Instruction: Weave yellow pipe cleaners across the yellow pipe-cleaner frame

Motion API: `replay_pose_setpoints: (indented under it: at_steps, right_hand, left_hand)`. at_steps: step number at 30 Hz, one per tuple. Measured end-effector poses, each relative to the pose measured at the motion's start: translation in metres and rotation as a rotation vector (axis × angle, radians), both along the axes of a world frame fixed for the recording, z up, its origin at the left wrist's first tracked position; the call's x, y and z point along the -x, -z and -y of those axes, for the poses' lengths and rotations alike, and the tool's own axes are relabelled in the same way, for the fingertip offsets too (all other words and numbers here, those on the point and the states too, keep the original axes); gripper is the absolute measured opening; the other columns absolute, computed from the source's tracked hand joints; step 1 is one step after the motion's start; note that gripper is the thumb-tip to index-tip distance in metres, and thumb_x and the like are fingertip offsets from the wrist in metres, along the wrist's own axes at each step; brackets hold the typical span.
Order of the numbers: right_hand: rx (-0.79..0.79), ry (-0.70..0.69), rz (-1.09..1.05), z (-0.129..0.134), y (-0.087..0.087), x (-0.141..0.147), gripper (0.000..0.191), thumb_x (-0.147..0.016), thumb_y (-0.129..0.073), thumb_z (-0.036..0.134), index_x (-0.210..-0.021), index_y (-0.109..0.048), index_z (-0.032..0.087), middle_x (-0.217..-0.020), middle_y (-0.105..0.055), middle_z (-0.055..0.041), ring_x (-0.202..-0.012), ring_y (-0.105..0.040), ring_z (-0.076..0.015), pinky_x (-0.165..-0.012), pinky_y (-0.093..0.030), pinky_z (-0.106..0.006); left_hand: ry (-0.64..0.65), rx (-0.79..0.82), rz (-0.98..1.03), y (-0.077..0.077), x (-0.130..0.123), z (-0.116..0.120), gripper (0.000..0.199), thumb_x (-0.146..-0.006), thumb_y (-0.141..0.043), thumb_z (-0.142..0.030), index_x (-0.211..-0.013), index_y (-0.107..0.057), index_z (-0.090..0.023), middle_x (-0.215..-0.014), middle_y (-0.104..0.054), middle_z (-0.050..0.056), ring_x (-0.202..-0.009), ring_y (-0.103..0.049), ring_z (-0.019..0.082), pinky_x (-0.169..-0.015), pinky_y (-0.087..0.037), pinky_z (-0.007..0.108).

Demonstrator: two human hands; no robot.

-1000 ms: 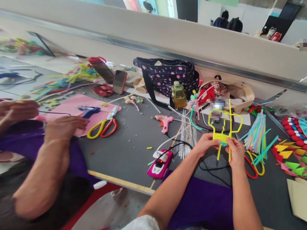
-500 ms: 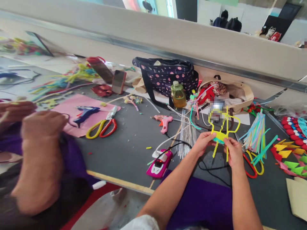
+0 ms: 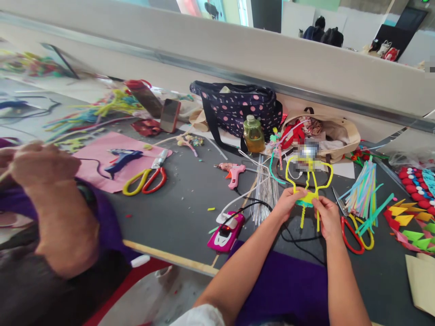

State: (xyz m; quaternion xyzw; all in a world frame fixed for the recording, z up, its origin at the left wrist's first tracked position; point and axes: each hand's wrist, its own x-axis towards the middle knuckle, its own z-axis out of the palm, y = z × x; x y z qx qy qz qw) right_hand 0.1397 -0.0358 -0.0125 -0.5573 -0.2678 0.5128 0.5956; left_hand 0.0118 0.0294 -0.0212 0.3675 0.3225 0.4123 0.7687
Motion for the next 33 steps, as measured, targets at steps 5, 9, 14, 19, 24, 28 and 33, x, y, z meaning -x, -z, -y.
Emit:
replay_pose_setpoints:
  at_steps: [5,9,14,19,24,28,33]
  right_hand:
    - [-0.011,0.017,-0.043,-0.001,0.002,-0.001,0.036,-0.059,-0.082,0.044,-0.070,-0.060,0.018,-0.047,-0.043,0.0107,-0.037,-0.030,-0.0032,-0.036,-0.018,-0.018]
    - [-0.017,0.053,-0.081,-0.002,0.003,-0.003,0.038,-0.060,-0.081,0.047,-0.074,-0.060,0.018,-0.050,-0.043,0.0107,-0.036,-0.029,-0.0022,-0.033,-0.015,-0.016]
    - [-0.138,0.233,-0.107,-0.002,0.000,-0.009,0.035,-0.063,-0.080,0.043,-0.080,-0.064,0.018,-0.059,-0.053,0.0073,-0.042,-0.041,-0.0029,-0.034,-0.025,-0.014]
    - [-0.260,0.321,-0.093,-0.001,-0.005,-0.011,0.028,-0.067,-0.079,0.037,-0.081,-0.065,0.018,-0.068,-0.062,0.0028,-0.052,-0.055,-0.0073,-0.040,-0.039,-0.017]
    - [-0.330,0.395,-0.075,0.001,-0.009,-0.012,0.024,-0.068,-0.078,0.030,-0.085,-0.067,0.017,-0.076,-0.068,-0.0003,-0.061,-0.063,-0.0104,-0.048,-0.047,-0.019]
    - [-0.396,0.407,-0.004,0.003,-0.012,-0.011,0.022,-0.069,-0.078,0.027,-0.086,-0.068,0.018,-0.080,-0.068,-0.0015,-0.066,-0.065,-0.0125,-0.052,-0.050,-0.022]
    - [-0.378,0.387,0.090,0.004,-0.014,-0.008,0.020,-0.071,-0.076,0.028,-0.085,-0.068,0.016,-0.082,-0.069,-0.0040,-0.067,-0.067,-0.0149,-0.052,-0.050,-0.023]
  left_hand:
    - [-0.041,-0.042,-0.014,0.002,-0.001,0.000,0.026,-0.060,-0.081,-0.032,-0.075,-0.075,-0.012,-0.069,-0.070,0.005,-0.063,-0.059,0.012,-0.066,-0.042,0.024]
    - [-0.069,-0.026,-0.015,0.001,-0.001,0.000,0.025,-0.060,-0.081,-0.032,-0.075,-0.075,-0.013,-0.069,-0.070,0.004,-0.062,-0.058,0.013,-0.067,-0.042,0.025]
    - [-0.097,-0.025,-0.014,0.000,0.000,-0.002,0.032,-0.059,-0.082,-0.030,-0.087,-0.076,-0.014,-0.076,-0.070,0.004,-0.066,-0.059,0.013,-0.067,-0.042,0.024]
    - [-0.113,-0.025,-0.010,0.000,0.000,-0.001,0.035,-0.059,-0.082,-0.029,-0.090,-0.075,-0.014,-0.079,-0.071,0.005,-0.067,-0.060,0.013,-0.068,-0.043,0.025]
    - [-0.108,0.039,0.032,-0.005,-0.001,0.000,0.035,-0.062,-0.080,-0.035,-0.090,-0.075,-0.014,-0.084,-0.073,0.008,-0.070,-0.062,0.015,-0.068,-0.045,0.026]
    - [-0.089,0.095,0.071,-0.008,-0.001,0.000,0.038,-0.065,-0.076,-0.041,-0.090,-0.075,-0.012,-0.085,-0.073,0.010,-0.073,-0.065,0.019,-0.066,-0.047,0.026]
    - [-0.073,0.080,0.060,-0.007,-0.001,0.001,0.039,-0.066,-0.074,-0.042,-0.090,-0.076,-0.011,-0.088,-0.074,0.010,-0.074,-0.065,0.018,-0.065,-0.047,0.025]
